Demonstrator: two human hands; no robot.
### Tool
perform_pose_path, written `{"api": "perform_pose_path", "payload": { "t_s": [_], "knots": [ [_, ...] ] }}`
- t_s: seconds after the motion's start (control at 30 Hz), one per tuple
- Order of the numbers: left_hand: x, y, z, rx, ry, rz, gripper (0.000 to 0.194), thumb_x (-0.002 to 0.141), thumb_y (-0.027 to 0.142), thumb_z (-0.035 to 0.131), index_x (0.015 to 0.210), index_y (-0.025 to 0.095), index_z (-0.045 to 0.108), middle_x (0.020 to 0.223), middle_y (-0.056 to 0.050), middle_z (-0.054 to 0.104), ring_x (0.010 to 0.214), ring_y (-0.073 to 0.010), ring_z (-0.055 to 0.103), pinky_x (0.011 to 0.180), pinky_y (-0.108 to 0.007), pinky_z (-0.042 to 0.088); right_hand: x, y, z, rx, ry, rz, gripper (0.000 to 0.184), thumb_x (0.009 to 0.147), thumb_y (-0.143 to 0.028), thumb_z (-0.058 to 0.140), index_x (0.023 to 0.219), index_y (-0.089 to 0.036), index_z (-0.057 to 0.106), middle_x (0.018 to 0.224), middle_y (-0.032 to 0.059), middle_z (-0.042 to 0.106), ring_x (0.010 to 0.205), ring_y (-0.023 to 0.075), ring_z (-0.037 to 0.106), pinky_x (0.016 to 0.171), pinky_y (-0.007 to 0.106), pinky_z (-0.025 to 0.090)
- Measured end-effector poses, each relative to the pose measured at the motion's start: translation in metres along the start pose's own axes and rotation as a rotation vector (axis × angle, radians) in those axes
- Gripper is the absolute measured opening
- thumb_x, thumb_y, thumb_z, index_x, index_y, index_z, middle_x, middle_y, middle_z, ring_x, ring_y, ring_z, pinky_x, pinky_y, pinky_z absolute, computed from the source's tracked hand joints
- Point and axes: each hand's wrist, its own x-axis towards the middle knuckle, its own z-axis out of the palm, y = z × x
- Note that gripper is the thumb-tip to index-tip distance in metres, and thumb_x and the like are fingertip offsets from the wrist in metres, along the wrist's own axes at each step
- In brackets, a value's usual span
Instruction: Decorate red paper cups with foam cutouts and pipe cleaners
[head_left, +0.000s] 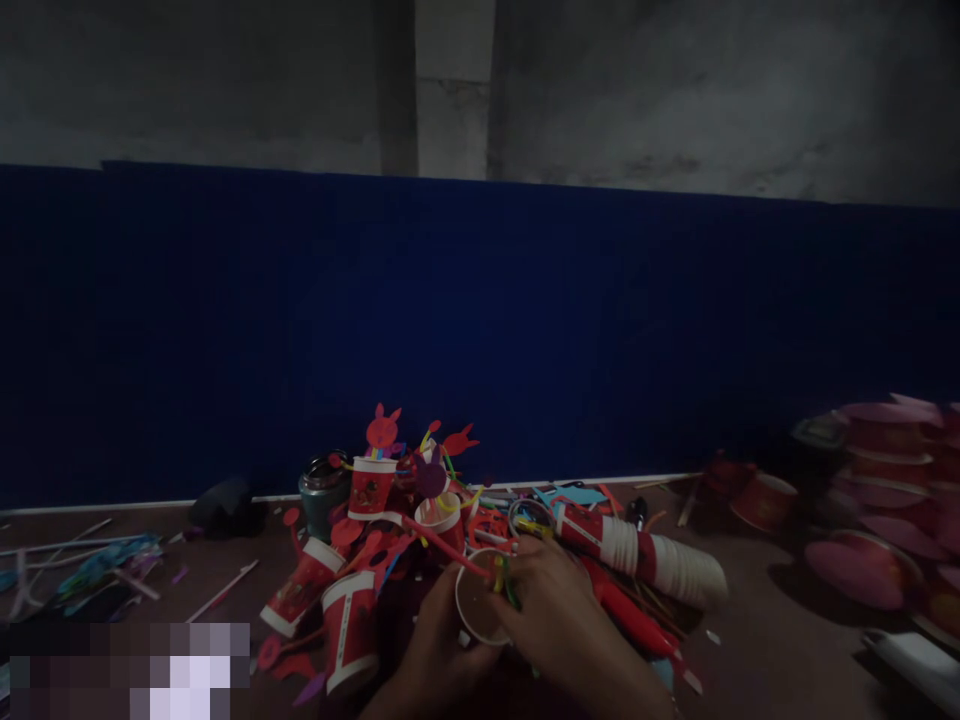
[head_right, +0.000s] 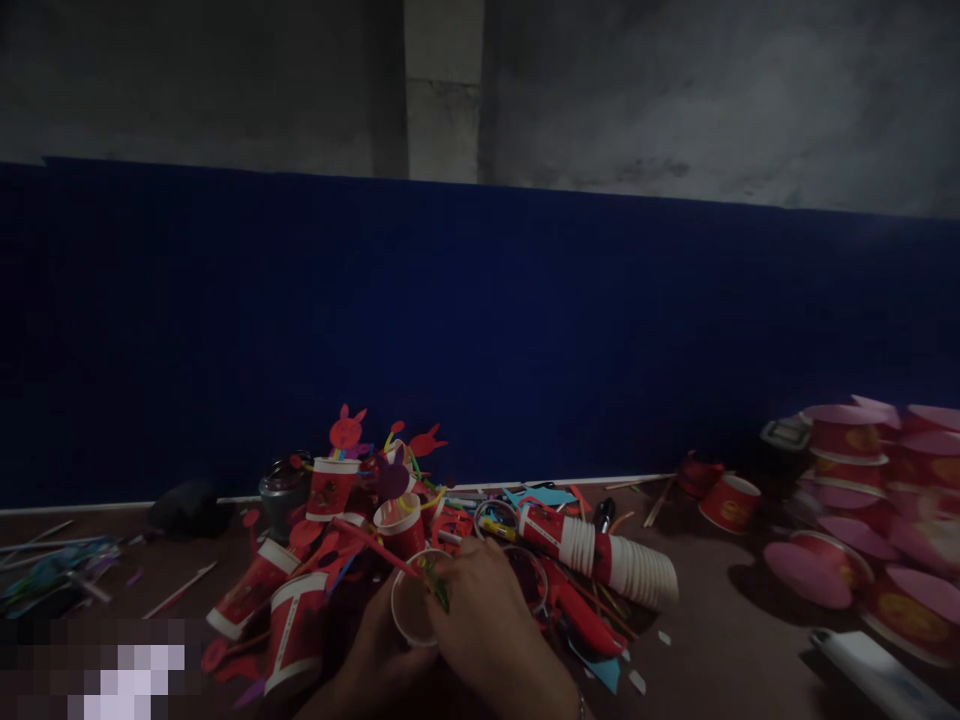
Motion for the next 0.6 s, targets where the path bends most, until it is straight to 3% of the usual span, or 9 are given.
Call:
{"api": "perform_pose_path", "payload": {
  "t_s": [0.4,0.6],
  "knots": [
    [0.0,0.0035,-0.0004,-0.02,-0.032,0.048,0.045,0.069,0.024,0.067,0.11,0.021,0.049,0.106,-0.007,0.062,0.094,-0.022,0.06,0.081,-0.032,0.048,-0.0001,0.0004,0.0028,0.016,0.03,0.003,0.016,0.073,-0.015,0.054,0.07,-0.021,0.069,0.076,0.0046,0.066,0.081,0.0201,0.057,0.081,0.032,0.037],
    [-0.0007,0.0009,-0.0014,0.005,-0.024,0.053,0.048,0.067,0.028,0.068,0.111,0.02,0.051,0.106,-0.008,0.063,0.094,-0.0233,0.06,0.082,-0.033,0.048,0.0008,-0.0032,-0.0001,0.013,-0.02,0.009,0.017,0.074,-0.015,0.052,0.07,-0.02,0.068,0.079,0.0041,0.067,0.081,0.0189,0.057,0.078,0.028,0.038]
  ]
}}
